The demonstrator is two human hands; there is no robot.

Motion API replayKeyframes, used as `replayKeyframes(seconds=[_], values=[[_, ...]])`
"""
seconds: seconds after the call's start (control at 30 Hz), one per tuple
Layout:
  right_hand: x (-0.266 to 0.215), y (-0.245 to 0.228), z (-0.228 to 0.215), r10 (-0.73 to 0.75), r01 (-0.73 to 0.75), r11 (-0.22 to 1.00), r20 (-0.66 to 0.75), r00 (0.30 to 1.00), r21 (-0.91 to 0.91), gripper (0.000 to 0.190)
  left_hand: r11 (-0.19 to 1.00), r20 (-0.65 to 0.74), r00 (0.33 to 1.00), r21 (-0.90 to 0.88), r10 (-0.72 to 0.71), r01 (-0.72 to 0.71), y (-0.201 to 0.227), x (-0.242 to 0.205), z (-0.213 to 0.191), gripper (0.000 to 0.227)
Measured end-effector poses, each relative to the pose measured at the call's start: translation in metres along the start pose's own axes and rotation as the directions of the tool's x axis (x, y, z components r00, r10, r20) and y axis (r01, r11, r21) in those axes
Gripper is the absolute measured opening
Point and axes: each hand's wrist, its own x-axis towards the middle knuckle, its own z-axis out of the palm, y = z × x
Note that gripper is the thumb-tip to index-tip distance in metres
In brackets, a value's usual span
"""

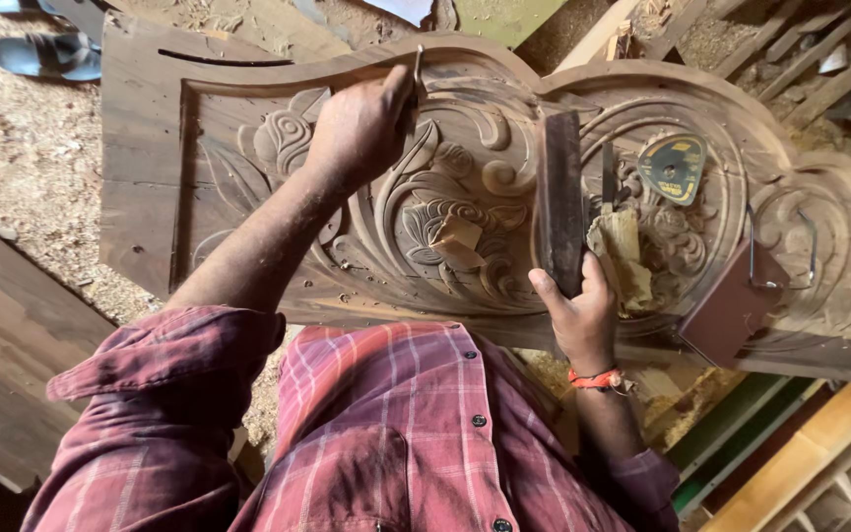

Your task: The person carves a floral design into a wooden panel using a chisel and mallet. They repeatedly strike the chisel to shape the wood and occasionally brush away sawdust with their hand.

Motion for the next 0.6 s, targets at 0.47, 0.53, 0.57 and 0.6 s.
replayKeyframes(seconds=[0.47, 0.53, 0.57, 0.6], values=[[-0.018, 0.018, -0.009, -0.067, 0.056, 0.990, -0.079, 0.995, -0.132, 0.038, 0.978, 0.135, 0.970, 0.027, 0.203, -0.208, 0.018, 0.036, 0.009, 0.020], [-0.018, 0.017, -0.009, -0.073, 0.063, 0.989, -0.074, 0.995, -0.133, 0.038, 0.987, 0.095, 0.985, 0.045, 0.147, -0.152, 0.020, 0.037, 0.007, 0.020], [-0.017, 0.016, -0.009, -0.062, 0.052, 0.990, -0.069, 0.996, -0.134, 0.039, 0.989, 0.040, 0.989, 0.034, 0.140, -0.142, 0.021, 0.037, 0.006, 0.018], [-0.015, 0.016, -0.009, -0.051, 0.041, 0.990, -0.065, 0.997, -0.136, 0.039, 0.991, -0.015, 0.991, 0.022, 0.132, -0.132, 0.021, 0.036, 0.006, 0.016]])
